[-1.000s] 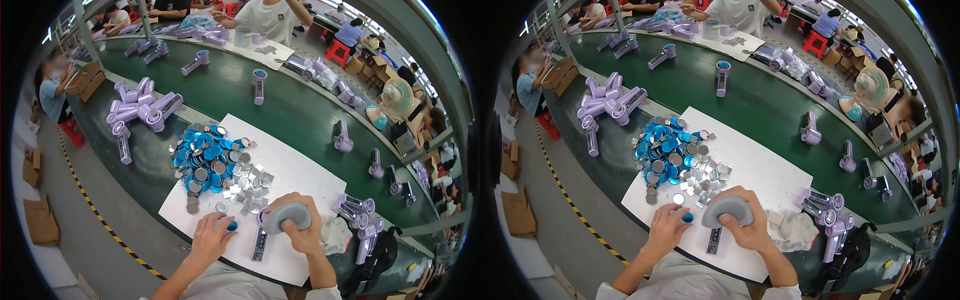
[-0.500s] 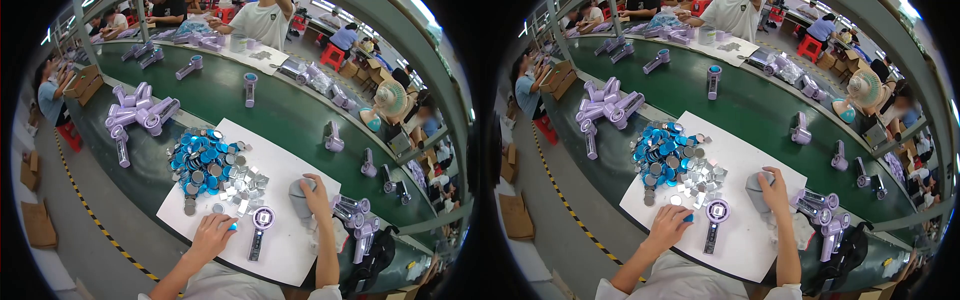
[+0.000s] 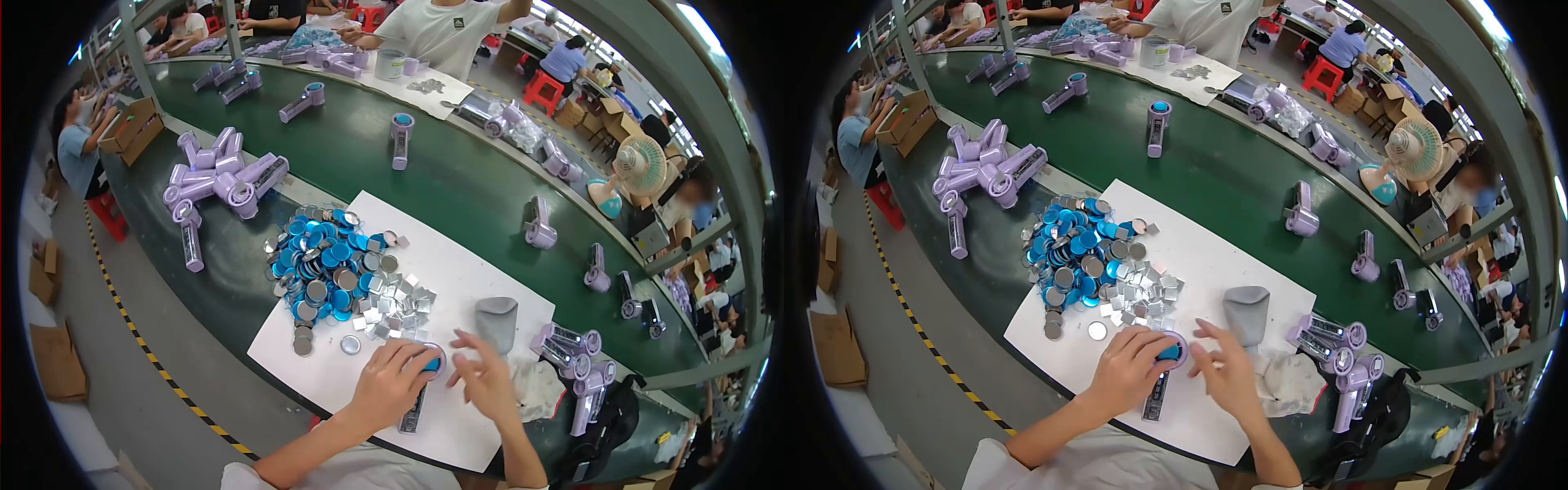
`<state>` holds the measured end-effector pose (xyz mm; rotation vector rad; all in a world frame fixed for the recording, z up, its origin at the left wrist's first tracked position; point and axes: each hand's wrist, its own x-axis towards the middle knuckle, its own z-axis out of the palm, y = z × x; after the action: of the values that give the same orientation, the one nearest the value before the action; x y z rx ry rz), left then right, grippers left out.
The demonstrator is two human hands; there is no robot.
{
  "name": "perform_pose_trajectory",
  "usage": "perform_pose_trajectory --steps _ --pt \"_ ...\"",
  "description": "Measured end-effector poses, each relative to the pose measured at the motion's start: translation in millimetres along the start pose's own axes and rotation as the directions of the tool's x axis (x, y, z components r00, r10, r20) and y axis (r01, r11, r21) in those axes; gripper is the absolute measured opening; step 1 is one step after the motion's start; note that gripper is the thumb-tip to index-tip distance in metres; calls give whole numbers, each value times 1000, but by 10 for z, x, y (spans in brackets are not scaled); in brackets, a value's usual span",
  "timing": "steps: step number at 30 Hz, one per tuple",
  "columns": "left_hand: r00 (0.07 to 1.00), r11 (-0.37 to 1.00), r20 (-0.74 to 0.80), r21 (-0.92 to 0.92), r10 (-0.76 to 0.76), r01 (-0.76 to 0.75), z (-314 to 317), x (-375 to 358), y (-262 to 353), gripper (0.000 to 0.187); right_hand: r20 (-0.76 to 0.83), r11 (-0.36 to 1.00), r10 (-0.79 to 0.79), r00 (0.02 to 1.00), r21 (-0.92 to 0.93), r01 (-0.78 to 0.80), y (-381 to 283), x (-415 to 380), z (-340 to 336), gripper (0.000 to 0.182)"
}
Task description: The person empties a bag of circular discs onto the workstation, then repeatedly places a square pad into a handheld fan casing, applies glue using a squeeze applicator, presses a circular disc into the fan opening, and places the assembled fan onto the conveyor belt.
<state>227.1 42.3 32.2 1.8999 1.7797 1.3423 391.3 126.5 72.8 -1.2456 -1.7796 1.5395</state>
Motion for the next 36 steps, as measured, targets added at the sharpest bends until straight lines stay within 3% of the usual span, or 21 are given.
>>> perform_pose_trajectory --steps 2,5,8,9,11,16,19,21,24,28,33,36 --pt "998 998 33 -24 -50 51 -10 4 -7 46 91 969 127 988 201 -143 136 -31 122 40" --pt "930 930 -87 -130 -357 345 -9 12 120 51 113 958 178 978 207 -198 319 -24 262 45" --pt "928 923 28 -87 -373 374 46 -183 158 55 167 942 175 970 259 -214 398 -40 285 44" --pt "901 879 92 -197 -425 435 5 -188 182 54 203 930 187 961 279 -240 369 -47 286 44" --pt "834 735 239 -395 -497 551 -134 -196 286 52 160 941 80 984 314 -128 338 -163 325 42" --pt "945 824 42 -478 -323 303 -204 -287 420 43 40 914 -291 956 306 266 328 -406 333 46" --pt "977 866 6 -463 -211 190 -271 -281 443 43 153 891 -421 894 255 376 301 -420 219 51" --pt "993 920 -82 -389 -87 49 -261 -298 438 43 119 872 -441 889 291 394 264 -470 223 49" --pt "993 945 -113 -327 -32 -7 -282 -291 463 42 64 851 -445 893 341 400 256 -516 245 47" --pt "992 952 -122 -307 -31 -8 -314 -308 488 42 -5 828 -476 879 336 450 280 -559 307 44" --pt "986 946 -146 -321 -85 34 -338 -312 500 36 20 857 -417 909 342 385 338 -576 375 46" --pt "957 901 -112 -382 -268 207 -299 -328 413 40 40 923 -285 958 279 263 222 -510 496 57"
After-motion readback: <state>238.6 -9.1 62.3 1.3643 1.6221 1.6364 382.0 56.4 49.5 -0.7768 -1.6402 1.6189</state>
